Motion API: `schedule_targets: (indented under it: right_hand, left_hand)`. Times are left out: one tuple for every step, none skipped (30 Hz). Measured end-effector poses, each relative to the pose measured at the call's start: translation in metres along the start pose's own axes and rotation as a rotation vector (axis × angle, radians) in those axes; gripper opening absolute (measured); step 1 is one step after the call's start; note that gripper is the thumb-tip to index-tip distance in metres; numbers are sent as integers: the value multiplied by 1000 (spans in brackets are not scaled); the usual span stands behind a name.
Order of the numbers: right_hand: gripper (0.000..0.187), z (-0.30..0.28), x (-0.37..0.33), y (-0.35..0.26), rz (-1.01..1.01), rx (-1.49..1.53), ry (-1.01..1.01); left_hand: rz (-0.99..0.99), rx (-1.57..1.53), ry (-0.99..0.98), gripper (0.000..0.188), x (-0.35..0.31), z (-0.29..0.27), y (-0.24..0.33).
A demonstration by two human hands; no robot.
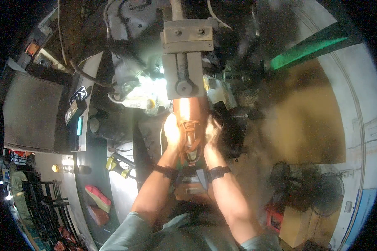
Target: Manufacturing and shaping leather shoes using a lasting machine and finishing by hand in a factory setting.
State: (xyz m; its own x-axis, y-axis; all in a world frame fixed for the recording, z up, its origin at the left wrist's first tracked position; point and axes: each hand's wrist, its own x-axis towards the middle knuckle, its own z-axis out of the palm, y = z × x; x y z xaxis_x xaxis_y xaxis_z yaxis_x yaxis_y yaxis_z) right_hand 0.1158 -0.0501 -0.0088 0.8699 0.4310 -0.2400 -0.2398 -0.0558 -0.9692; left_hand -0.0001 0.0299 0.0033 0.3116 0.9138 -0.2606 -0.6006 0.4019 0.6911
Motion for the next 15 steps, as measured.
schedule_targets:
  right_hand:
    - [32,1,-3,-2,4,13,5]
    - [32,2,-3,-4,4,28,9]
    - [32,3,-4,-6,3,42,12]
    - [32,4,-5,-8,4,56,14]
    - [31,4,-6,-10,6,68,17]
    - [31,4,-7,-11,9,80,18]
    - [31,4,-7,-13,13,92,17]
    - [31,3,-7,-14,16,103,20]
    - [31,2,-7,-15,20,113,22]
    - [30,1,-6,-16,24,124,23]
    - [30,3,-8,-16,32,136,17]
    - [30,5,-9,-17,40,148,11]
    - [30,6,-10,-17,48,161,4]
    - [30,5,-11,-17,52,174,-1]
    - [29,5,-12,-16,57,187,-6]
  left_hand:
    - [21,16,-15,26,0,-5,-1]
    - [17,16,-19,26,1,-5,-2]
    - [18,-27,-5,26,3,-5,-3]
    - [20,-70,10,25,4,-6,-4]
    - [17,-59,-10,22,3,-6,-6]
    - [13,-59,-8,22,3,-7,-7]
    - [92,-1,-23,20,3,-8,-9]
    - [169,56,-38,19,1,-5,-9]
    - [163,56,-35,19,-1,-2,-9]
    - [158,68,-15,19,-3,2,-9]
    - [159,82,11,19,-4,0,-10]
    - [160,85,19,19,-3,-3,-9]
    - [198,208,28,19,-3,-6,-9]
    - [235,328,34,20,-2,-6,-8]
    - [236,330,39,20,-3,-5,-7]
